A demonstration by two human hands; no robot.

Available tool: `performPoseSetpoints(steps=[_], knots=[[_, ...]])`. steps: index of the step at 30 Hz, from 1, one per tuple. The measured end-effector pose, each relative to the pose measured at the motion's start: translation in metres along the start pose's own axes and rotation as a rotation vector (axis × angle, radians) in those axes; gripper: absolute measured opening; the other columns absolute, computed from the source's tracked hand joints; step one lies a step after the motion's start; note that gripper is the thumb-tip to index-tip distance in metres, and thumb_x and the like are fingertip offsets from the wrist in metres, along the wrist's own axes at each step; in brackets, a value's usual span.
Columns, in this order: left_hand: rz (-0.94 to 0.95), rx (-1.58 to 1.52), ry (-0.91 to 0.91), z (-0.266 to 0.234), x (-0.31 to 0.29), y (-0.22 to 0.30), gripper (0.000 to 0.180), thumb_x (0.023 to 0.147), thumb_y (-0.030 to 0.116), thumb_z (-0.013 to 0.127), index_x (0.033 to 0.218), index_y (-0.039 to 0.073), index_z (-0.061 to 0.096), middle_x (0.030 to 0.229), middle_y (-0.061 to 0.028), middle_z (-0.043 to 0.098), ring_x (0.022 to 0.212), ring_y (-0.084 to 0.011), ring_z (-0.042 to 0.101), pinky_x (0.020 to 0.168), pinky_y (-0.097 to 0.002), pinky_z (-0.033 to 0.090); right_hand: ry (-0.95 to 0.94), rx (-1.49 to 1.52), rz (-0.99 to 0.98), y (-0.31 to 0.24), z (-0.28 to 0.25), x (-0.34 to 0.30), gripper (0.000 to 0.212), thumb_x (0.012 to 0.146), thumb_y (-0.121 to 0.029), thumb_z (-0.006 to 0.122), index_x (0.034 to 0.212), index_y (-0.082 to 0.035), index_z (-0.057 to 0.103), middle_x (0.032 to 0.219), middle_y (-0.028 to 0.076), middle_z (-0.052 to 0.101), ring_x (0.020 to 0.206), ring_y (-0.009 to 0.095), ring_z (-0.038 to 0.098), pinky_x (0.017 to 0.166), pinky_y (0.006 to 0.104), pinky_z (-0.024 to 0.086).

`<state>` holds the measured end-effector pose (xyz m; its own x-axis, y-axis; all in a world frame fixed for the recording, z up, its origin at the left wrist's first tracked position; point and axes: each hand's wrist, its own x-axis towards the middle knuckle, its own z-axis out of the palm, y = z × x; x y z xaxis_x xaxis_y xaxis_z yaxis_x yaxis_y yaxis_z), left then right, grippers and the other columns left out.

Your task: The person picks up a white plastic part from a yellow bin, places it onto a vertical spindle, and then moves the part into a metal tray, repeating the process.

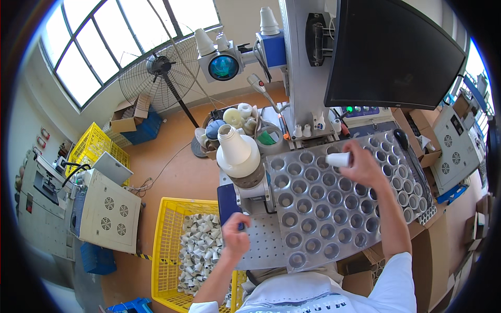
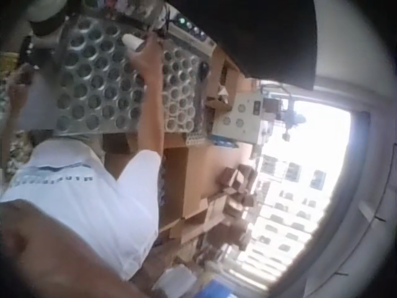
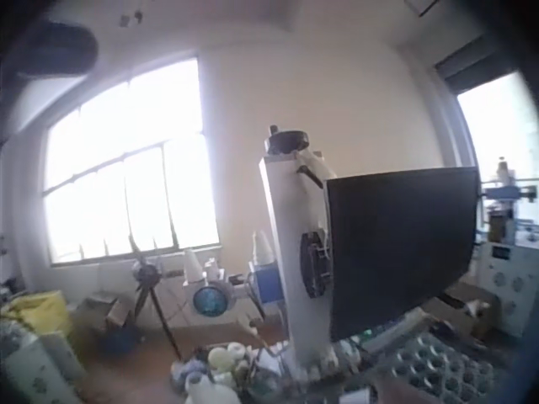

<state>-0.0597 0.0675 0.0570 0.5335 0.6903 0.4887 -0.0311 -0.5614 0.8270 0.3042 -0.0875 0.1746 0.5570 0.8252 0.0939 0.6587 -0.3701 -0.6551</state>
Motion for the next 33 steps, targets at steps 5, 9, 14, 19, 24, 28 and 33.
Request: performPoseSetpoints(steps=[5,9,14,19,24,28,33], knots=[[0.030,-0.062,-0.213,0.065,-0.019,-0.008,0.022,0.061,0.001,0.042,0.078,-0.002,0.056,0.075,-0.0154,0.059,0.070,-0.0315,0.058,0.068,-0.0340,0.049,-0.007,0.226,-0.177,0.000,0.099,0.035,0.038,0.073,-0.015,0.074,0.098,-0.003,0.049,0.087,0.018,0.063,0.078,0.032,0.065,0.074,0.0403,0.051],[-0.046,0.017,-0.231,0.075,-0.041,-0.045,0.020,0.064,-0.003,0.047,0.082,-0.001,0.055,0.080,-0.0169,0.059,0.077,-0.0371,0.059,0.073,-0.0383,0.050,0.122,0.337,-0.247,0.020,0.138,0.041,0.038,0.073,-0.015,0.079,0.090,-0.004,0.047,0.078,0.012,0.054,0.070,0.025,0.055,0.066,0.0372,0.047],[-0.135,0.075,-0.248,0.076,-0.043,-0.045,0.023,0.066,-0.001,0.045,0.084,-0.003,0.059,0.080,-0.0202,0.063,0.077,-0.0399,0.062,0.072,-0.0401,0.050,0.158,0.354,-0.296,0.023,0.136,0.036,0.040,0.074,-0.015,0.082,0.089,-0.005,0.046,0.082,0.010,0.058,0.070,0.023,0.055,0.067,0.0354,0.048],[-0.174,0.088,-0.254,0.076,-0.041,-0.044,0.023,0.067,-0.001,0.046,0.085,-0.004,0.060,0.080,-0.0211,0.063,0.078,-0.0406,0.062,0.073,-0.0404,0.051,0.117,0.350,-0.267,0.021,0.132,0.035,0.040,0.075,-0.017,0.083,0.089,-0.005,0.047,0.083,0.008,0.060,0.070,0.021,0.054,0.066,0.0336,0.047],[-0.165,0.090,-0.256,0.076,-0.041,-0.046,0.023,0.067,-0.002,0.045,0.085,-0.004,0.060,0.080,-0.0213,0.063,0.079,-0.0403,0.063,0.073,-0.0396,0.051,0.111,0.342,-0.258,0.019,0.129,0.034,0.040,0.075,-0.017,0.083,0.088,-0.005,0.047,0.082,0.007,0.059,0.069,0.019,0.053,0.065,0.0325,0.046],[-0.184,0.073,-0.250,0.076,-0.041,-0.044,0.025,0.066,0.000,0.044,0.084,-0.004,0.060,0.079,-0.0208,0.064,0.077,-0.0394,0.063,0.073,-0.0390,0.051,0.108,0.356,-0.250,0.020,0.129,0.033,0.039,0.074,-0.017,0.083,0.088,-0.006,0.048,0.081,0.007,0.058,0.069,0.018,0.052,0.065,0.0320,0.046],[-0.173,0.058,-0.232,0.077,-0.039,-0.043,0.024,0.066,0.002,0.043,0.083,-0.004,0.060,0.078,-0.0199,0.064,0.076,-0.0390,0.063,0.073,-0.0386,0.051,0.112,0.363,-0.252,0.021,0.129,0.034,0.039,0.074,-0.017,0.084,0.089,-0.005,0.050,0.081,0.006,0.057,0.069,0.017,0.051,0.065,0.0317,0.046]])
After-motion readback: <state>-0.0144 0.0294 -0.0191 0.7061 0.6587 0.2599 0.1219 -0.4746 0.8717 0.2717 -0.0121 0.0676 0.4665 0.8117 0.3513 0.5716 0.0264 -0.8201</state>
